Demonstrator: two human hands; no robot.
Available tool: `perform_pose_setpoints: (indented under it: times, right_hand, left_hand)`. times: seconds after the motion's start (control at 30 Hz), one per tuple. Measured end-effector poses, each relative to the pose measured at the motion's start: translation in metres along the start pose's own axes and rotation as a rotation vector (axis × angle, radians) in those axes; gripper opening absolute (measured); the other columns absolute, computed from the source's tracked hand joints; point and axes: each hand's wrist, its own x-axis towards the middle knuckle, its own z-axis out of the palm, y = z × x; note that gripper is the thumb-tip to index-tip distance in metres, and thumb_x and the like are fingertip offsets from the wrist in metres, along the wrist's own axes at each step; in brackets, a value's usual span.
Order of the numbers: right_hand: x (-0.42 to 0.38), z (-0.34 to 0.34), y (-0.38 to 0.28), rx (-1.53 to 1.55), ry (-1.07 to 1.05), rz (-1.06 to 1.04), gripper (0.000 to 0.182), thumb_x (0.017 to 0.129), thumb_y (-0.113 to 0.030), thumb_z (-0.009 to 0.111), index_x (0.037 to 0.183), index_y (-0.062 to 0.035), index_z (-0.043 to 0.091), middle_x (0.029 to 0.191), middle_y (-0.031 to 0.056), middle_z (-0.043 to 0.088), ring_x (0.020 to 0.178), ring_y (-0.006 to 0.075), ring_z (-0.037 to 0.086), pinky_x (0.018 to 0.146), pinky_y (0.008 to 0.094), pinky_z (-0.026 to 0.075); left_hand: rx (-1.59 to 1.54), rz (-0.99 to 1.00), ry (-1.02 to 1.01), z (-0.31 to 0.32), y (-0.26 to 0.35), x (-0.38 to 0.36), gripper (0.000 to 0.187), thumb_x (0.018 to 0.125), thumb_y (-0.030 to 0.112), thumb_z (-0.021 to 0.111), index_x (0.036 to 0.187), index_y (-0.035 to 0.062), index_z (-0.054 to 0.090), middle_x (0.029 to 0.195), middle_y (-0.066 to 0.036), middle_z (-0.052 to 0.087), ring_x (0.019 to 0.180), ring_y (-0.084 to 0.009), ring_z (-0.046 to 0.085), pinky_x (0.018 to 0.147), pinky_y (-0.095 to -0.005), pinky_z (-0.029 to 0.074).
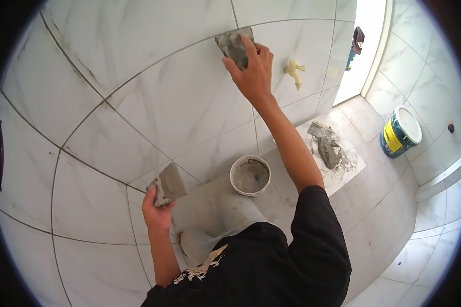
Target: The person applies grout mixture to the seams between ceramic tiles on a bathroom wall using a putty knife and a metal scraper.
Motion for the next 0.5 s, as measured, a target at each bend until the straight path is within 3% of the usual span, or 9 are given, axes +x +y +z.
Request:
perform_pose_setpoints:
  times: [0.13, 0.23, 0.3, 0.37, 0.4, 0.5]
  right_hand:
    - [0.009, 0.038, 0.011, -0.128, 0.052, -0.026, 0.062, 0.082, -0.03, 0.079, 0.138, -0.0145, 0.057, 0.118, 0.0198, 0.052, 0.109, 0.0349, 0.049, 0.085, 0.0448, 0.05]
    - [-0.006, 0.031, 0.001, -0.21, -0.101, -0.056, 0.062, 0.081, -0.036, 0.079, 0.136, -0.0154, 0.06, 0.113, 0.0211, 0.052, 0.107, 0.0345, 0.051, 0.086, 0.0449, 0.05]
    - [-0.008, -0.001, -0.013, -0.181, -0.388, 0.134, 0.067, 0.08, -0.047, 0.078, 0.135, -0.0124, 0.061, 0.106, 0.0231, 0.057, 0.101, 0.0358, 0.057, 0.086, 0.0438, 0.05]
    - [0.01, -0.01, 0.001, -0.058, -0.376, 0.35, 0.074, 0.081, -0.057, 0.071, 0.138, -0.0124, 0.057, 0.114, 0.0287, 0.055, 0.104, 0.0431, 0.058, 0.088, 0.0467, 0.051]
    - [0.021, -0.012, 0.004, -0.122, -0.251, 0.384, 0.075, 0.083, -0.059, 0.068, 0.139, -0.0121, 0.055, 0.114, 0.0295, 0.056, 0.105, 0.0449, 0.06, 0.091, 0.0473, 0.049]
    - [0.052, -0.006, 0.02, -0.019, -0.178, 0.482, 0.085, 0.081, -0.064, 0.067, 0.143, -0.0074, 0.052, 0.119, 0.0338, 0.057, 0.112, 0.0438, 0.059, 0.098, 0.046, 0.047]
  left_hand:
    - [-0.041, 0.04, 0.107, -0.029, -0.005, -0.015, 0.03, 0.098, 0.024, 0.056, 0.119, 0.0031, 0.061, 0.106, -0.009, 0.072, 0.083, -0.0203, 0.073, 0.055, -0.0308, 0.063]
    - [-0.084, 0.025, 0.171, -0.061, -0.009, -0.02, 0.03, 0.098, 0.024, 0.057, 0.119, 0.0038, 0.061, 0.107, -0.009, 0.072, 0.084, -0.0197, 0.073, 0.054, -0.0304, 0.062]
    - [-0.096, 0.001, 0.196, -0.077, -0.012, -0.025, 0.032, 0.096, 0.026, 0.059, 0.118, 0.0032, 0.061, 0.104, -0.008, 0.072, 0.083, -0.0197, 0.072, 0.058, -0.0319, 0.062]
    - [-0.097, 0.003, 0.186, -0.073, -0.012, -0.026, 0.031, 0.096, 0.026, 0.059, 0.117, 0.0036, 0.061, 0.104, -0.008, 0.072, 0.082, -0.0196, 0.072, 0.058, -0.0319, 0.062]
    - [-0.095, 0.011, 0.185, -0.073, -0.012, -0.028, 0.03, 0.096, 0.026, 0.059, 0.117, 0.004, 0.061, 0.104, -0.007, 0.072, 0.082, -0.0195, 0.072, 0.057, -0.0319, 0.062]
    - [-0.112, 0.008, 0.149, -0.08, -0.011, -0.032, 0.03, 0.096, 0.026, 0.058, 0.117, 0.0042, 0.061, 0.104, -0.007, 0.072, 0.082, -0.0191, 0.072, 0.057, -0.0321, 0.062]
